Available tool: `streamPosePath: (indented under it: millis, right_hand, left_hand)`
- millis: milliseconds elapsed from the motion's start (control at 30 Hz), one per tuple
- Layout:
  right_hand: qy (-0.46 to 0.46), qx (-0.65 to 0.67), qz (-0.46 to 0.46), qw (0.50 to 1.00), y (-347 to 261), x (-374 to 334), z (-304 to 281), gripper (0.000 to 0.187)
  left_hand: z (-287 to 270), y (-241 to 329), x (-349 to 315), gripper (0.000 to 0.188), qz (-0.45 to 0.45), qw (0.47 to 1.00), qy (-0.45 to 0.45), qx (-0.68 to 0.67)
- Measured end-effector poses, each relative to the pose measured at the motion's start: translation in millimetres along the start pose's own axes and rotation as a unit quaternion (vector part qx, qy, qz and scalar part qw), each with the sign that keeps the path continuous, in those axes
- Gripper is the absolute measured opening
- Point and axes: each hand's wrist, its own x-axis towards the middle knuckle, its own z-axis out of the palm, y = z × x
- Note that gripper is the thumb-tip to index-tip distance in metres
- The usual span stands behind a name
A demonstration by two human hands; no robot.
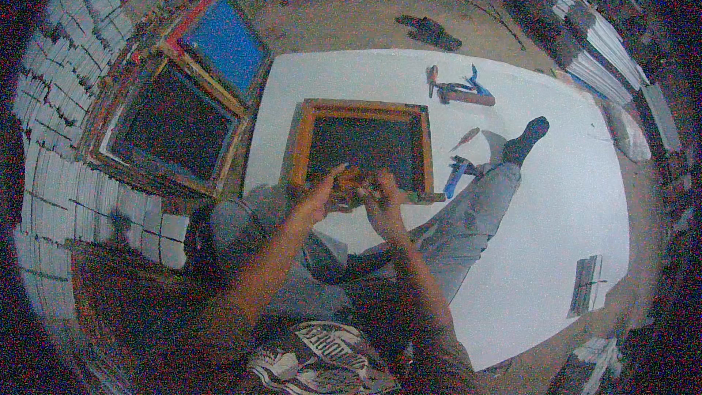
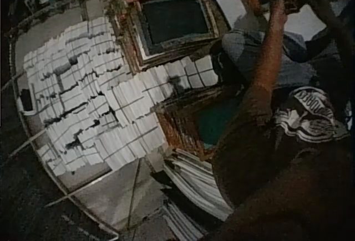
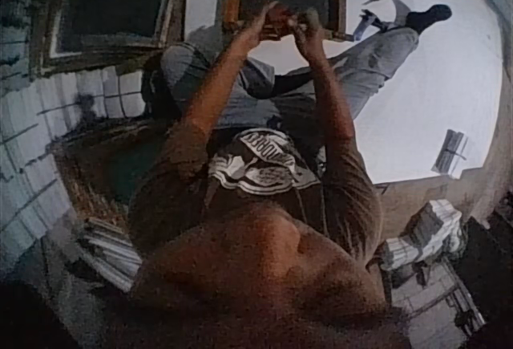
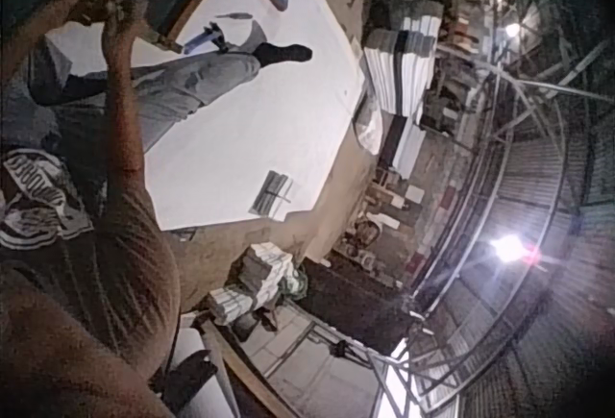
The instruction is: The person sits on the floor and assembles a wooden window frame by hand. They align the wooden pieces, press them together, and use a roll of tape to secure the joints. The person also uses a utility knife to cut the tape and a hammer to adjust the frame components.
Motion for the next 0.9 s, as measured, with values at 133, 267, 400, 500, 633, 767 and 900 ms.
streamPosePath:
  millis: [133, 267, 400, 500, 633, 767, 900]
  right_hand:
    - [-0.016, -0.046, 0.031, 0.998, 12.3, -13.5, 6.7, 0.022]
    - [-0.045, -0.063, 0.060, 0.995, 19.3, -17.5, 12.8, 0.020]
    - [-0.095, 0.024, 0.146, 0.984, -13.2, -13.1, 11.2, 0.017]
    - [-0.110, 0.071, 0.214, 0.968, -16.1, -9.8, 16.6, 0.017]
    - [-0.113, 0.095, 0.215, 0.965, 2.6, -15.5, 21.3, 0.016]
    - [-0.102, -0.010, 0.167, 0.981, 19.3, -21.4, 18.9, 0.020]
    - [-0.036, 0.056, 0.152, 0.986, 21.2, -33.5, 17.2, 0.045]
  left_hand:
    - [2.0, -9.3, -17.4, 0.069, -0.078, 0.997, 0.018, 0.015]
    - [-26.9, -25.0, -15.3, 0.063, 0.218, 0.970, 0.018, 0.107]
    - [-25.2, -4.4, -45.2, 0.047, 0.356, 0.843, -0.062, 0.398]
    - [-22.5, 3.4, -45.9, 0.036, 0.356, 0.800, -0.013, 0.482]
    - [-27.4, -2.2, -36.3, 0.024, 0.357, 0.800, 0.000, 0.483]
    - [-24.6, -10.8, -31.2, 0.020, 0.338, 0.839, 0.001, 0.427]
    - [-16.3, -12.6, -33.6, 0.024, 0.330, 0.827, 0.036, 0.454]
